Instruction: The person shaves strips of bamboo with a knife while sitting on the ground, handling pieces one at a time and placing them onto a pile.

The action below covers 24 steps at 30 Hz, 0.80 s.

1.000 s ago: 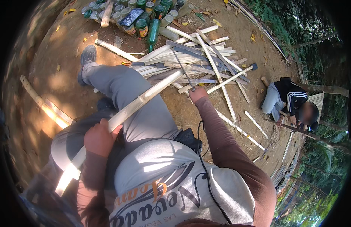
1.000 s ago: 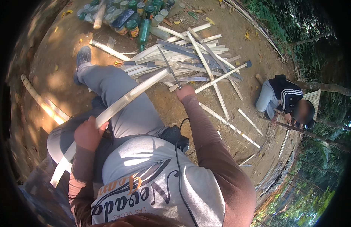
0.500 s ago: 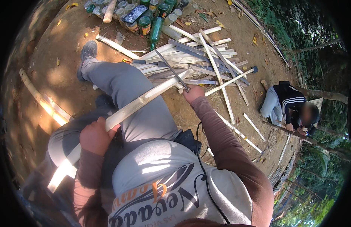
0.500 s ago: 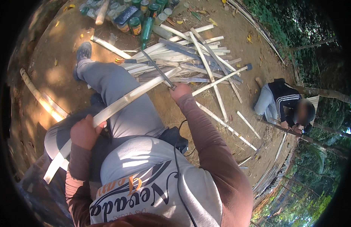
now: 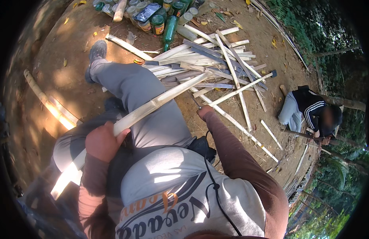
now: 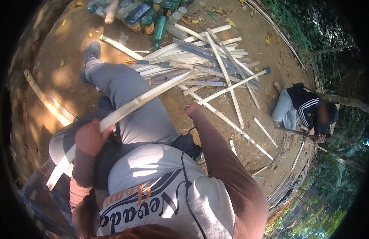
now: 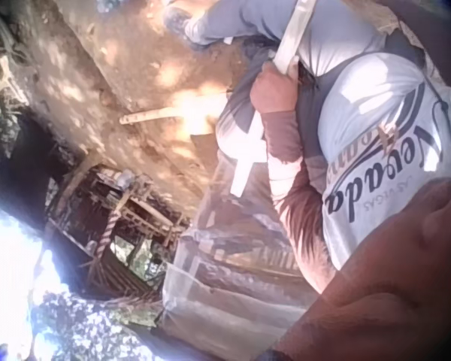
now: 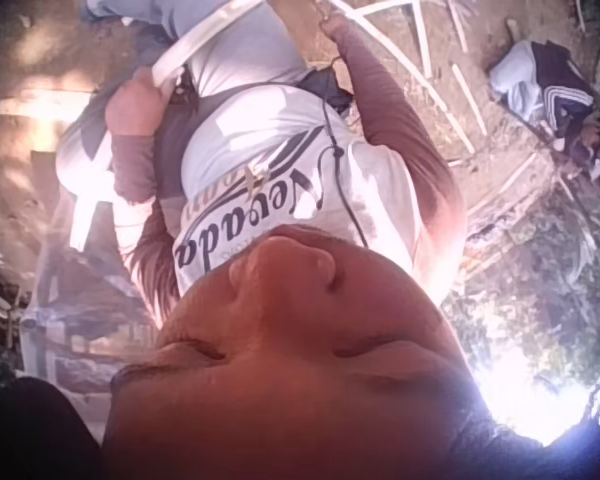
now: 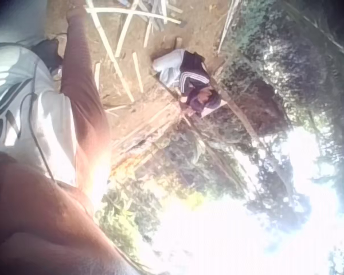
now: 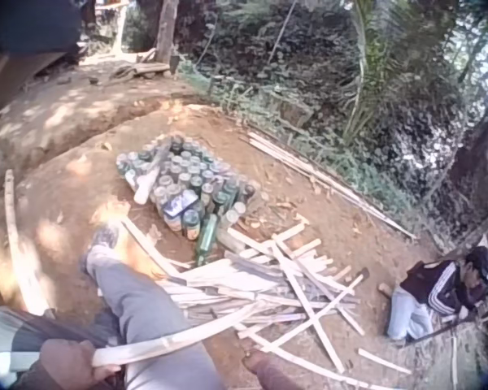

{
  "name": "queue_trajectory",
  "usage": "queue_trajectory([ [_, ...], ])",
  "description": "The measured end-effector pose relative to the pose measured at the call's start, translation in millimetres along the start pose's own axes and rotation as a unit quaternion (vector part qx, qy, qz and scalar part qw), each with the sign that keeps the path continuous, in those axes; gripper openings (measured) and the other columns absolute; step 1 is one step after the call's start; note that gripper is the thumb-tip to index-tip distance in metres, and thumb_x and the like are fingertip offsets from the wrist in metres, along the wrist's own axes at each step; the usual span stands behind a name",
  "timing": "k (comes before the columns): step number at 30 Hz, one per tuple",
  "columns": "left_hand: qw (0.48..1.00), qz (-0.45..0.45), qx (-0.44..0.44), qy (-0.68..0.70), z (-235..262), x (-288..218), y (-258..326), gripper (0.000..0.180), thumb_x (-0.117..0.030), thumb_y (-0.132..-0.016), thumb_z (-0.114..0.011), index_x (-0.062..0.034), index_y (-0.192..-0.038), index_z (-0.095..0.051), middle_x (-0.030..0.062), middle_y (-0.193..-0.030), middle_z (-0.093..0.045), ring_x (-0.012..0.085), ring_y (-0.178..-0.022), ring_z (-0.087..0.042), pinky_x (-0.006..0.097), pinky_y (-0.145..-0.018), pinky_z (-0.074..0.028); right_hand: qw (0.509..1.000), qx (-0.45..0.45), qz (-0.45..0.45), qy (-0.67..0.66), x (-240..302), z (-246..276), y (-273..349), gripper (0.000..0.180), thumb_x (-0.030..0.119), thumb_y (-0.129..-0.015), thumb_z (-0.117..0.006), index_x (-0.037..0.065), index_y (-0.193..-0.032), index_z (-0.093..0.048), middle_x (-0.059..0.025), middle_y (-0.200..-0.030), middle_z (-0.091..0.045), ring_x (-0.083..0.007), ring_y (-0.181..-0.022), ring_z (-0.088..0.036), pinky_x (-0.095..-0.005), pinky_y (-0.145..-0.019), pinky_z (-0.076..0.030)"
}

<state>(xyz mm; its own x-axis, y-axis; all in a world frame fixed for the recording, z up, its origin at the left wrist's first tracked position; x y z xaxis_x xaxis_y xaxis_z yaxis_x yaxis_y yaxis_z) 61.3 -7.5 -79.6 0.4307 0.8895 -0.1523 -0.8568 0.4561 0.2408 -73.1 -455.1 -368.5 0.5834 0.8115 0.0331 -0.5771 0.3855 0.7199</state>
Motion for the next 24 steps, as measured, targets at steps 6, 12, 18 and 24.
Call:
queue_trajectory([
  [6, 0.999, 0.011, -0.033, 0.010, -21.0, -13.9, -1.3, 0.057, -0.064, -0.091, -0.068, -0.0073, -0.086, -0.063, 0.0137, -0.069, -0.067, 0.0331, -0.065, -0.070, 0.044, -0.057, -0.055, 0.767, -0.008, -0.101, -0.633, -5.8, 19.3, 32.2, 0.026, 0.025, -0.095, -0.069, 0.010, -0.079, -0.054, -0.0003, -0.056, -0.044, -0.0164, -0.043, -0.043, -0.0357, -0.043, -0.037],
  [12, 0.999, 0.033, -0.025, 0.029, -23.2, -52.6, -20.1, 0.056, -0.063, -0.093, -0.068, -0.0073, -0.089, -0.064, 0.0148, -0.070, -0.068, 0.0350, -0.065, -0.070, 0.045, -0.059, -0.056, 0.699, 0.003, -0.092, -0.709, 30.0, 39.6, 75.8, 0.024, 0.023, -0.098, -0.065, 0.013, -0.082, -0.050, 0.0007, -0.058, -0.044, -0.0153, -0.043, -0.041, -0.0343, -0.043, -0.035],
  [18, 0.998, 0.047, 0.022, 0.025, -34.1, -51.6, -23.0, 0.059, -0.066, -0.094, -0.064, -0.0064, -0.092, -0.064, 0.0149, -0.074, -0.070, 0.0344, -0.069, -0.072, 0.044, -0.061, -0.057, 0.469, 0.099, -0.129, -0.868, 8.4, 14.0, 56.8, 0.024, 0.026, -0.099, -0.061, 0.014, -0.082, -0.048, 0.0021, -0.057, -0.041, -0.0142, -0.044, -0.042, -0.0345, -0.044, -0.038],
  [24, 0.998, 0.049, 0.039, 0.015, -39.7, -51.0, -22.2, 0.060, -0.067, -0.095, -0.062, -0.0067, -0.094, -0.064, 0.0149, -0.074, -0.070, 0.0344, -0.070, -0.072, 0.045, -0.062, -0.057, 0.873, -0.135, 0.108, -0.456, 41.2, 72.2, 107.5, 0.028, 0.028, -0.094, -0.070, 0.004, -0.082, -0.063, -0.0095, -0.063, -0.058, -0.0271, -0.054, -0.058, -0.0422, -0.056, -0.049],
])
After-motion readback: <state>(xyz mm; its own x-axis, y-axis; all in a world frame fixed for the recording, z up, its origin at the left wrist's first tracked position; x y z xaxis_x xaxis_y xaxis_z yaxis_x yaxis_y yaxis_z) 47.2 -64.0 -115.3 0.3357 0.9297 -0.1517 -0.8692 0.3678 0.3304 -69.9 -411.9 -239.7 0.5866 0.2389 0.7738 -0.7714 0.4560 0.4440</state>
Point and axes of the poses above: each hand's wrist, its own y-axis away from the middle knuckle, its own z-axis out of the back of the hand, x = y × z, the point moved 4 cm from there along -y, towards the middle knuckle
